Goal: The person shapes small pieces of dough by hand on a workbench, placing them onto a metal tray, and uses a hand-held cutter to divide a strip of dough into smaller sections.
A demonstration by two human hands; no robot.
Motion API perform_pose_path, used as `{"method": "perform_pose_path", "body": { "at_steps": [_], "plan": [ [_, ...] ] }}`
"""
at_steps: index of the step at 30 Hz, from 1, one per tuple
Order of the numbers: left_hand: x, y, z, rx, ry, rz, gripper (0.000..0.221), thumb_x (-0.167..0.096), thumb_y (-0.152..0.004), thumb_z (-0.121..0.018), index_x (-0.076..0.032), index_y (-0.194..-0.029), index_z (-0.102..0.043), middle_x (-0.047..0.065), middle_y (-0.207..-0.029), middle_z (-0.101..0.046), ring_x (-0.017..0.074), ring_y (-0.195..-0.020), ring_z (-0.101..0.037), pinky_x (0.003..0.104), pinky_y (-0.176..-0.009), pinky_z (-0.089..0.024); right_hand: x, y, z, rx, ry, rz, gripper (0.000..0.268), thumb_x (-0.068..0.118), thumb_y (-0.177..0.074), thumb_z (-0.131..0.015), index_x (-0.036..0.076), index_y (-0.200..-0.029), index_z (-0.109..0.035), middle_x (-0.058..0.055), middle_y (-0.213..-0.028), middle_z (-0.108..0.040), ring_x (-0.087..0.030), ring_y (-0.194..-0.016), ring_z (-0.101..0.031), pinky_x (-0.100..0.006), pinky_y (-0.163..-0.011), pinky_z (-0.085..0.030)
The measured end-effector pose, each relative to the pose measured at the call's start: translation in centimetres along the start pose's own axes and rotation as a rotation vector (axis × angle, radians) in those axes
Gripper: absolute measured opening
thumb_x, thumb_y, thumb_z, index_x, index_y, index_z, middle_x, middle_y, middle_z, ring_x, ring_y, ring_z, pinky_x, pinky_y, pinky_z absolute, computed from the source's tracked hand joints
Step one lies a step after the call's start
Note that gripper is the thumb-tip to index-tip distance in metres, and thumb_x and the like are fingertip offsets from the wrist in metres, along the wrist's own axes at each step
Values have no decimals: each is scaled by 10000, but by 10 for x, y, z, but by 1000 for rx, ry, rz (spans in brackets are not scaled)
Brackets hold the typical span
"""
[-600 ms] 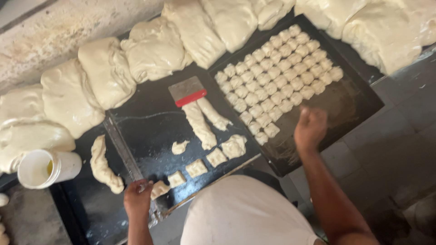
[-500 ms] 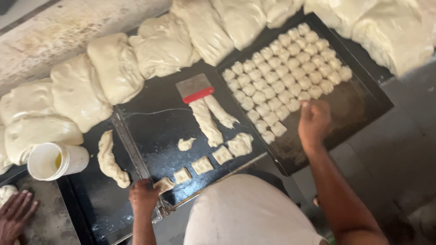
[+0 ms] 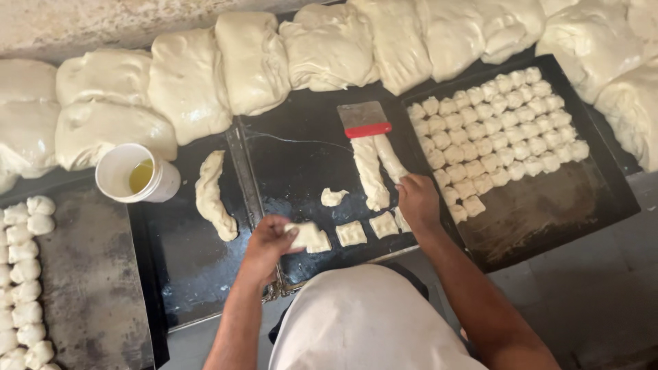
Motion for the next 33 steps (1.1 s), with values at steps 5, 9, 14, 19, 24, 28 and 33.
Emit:
{"method": "perform_pose_path", "body": {
  "at_steps": [5, 9, 14, 19, 24, 28, 33],
  "plan": [
    [-8, 0, -49, 117, 450, 149, 361, -152, -941, -637, 32, -1247, -590, 171, -1120, -705, 238, -993, -722, 398, -856, -625, -3, -2, -13, 16, 11, 44, 35, 17, -839, -702, 32, -864, -683, -124, -928, -670, -366, -896, -640, -460, -786, -538],
    [7, -6, -81, 170, 422, 174, 421, -7, -859, -698, 45, -1270, -622, 150, -1106, -707, 214, -981, -719, 362, -880, -615, -17, 0, -21, 39, 7, 7, 76, -31, -781, -664, 28, -819, -694, -137, -892, -671, -378, -867, -637, -474, -768, -537],
    [23, -16, -93, 22, 85, 83, 384, 67, -853, -780, 127, -1219, -682, 183, -1041, -715, 182, -852, -639, 289, -725, -496, -44, -2, -41, 203, -16, -110, 91, -23, -660, -677, 5, -743, -701, -185, -816, -665, -406, -824, -654, -499, -751, -537],
    [-2, -14, -121, -111, 148, 39, 345, 69, -870, -698, 65, -1200, -598, 177, -1065, -691, 195, -873, -696, 331, -768, -581, -61, -23, -45, 621, -104, -255, 217, 29, -718, -729, 22, -926, -792, -224, -909, -744, -373, -850, -710, -451, -797, -560],
    [-18, -14, -152, -50, 279, 91, 369, 85, -813, -649, 40, -1179, -662, 152, -1084, -728, 233, -898, -755, 337, -807, -620, -29, -19, 22, 867, -823, -581, 344, 141, -916, -686, 22, -1238, -699, -138, -1026, -799, -180, -776, -773, -295, -693, -625],
    [-8, -13, -151, -114, -27, -99, 327, 96, -809, -756, 74, -1135, -741, 157, -1036, -762, 163, -891, -712, 284, -791, -573, 21, -7, 68, 620, -1198, -393, 252, 70, -924, -688, -19, -1149, -759, -110, -1026, -798, -114, -887, -751, -272, -780, -632],
    [-18, -9, -155, -2, -37, -105, 266, 62, -885, -758, 89, -1150, -769, 149, -958, -776, 152, -777, -658, 291, -679, -523, 62, -21, 86, 316, -912, -264, 313, 75, -804, -798, -10, -1098, -735, -109, -943, -687, -105, -737, -695, -266, -629, -613]
  ]
}}
Point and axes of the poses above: each hand's wrist, its own y-axis away from the middle knuckle, its own z-axis out of the back of the hand, x = y × z, the point moved 6 cm from there along -y, towards the middle knuckle
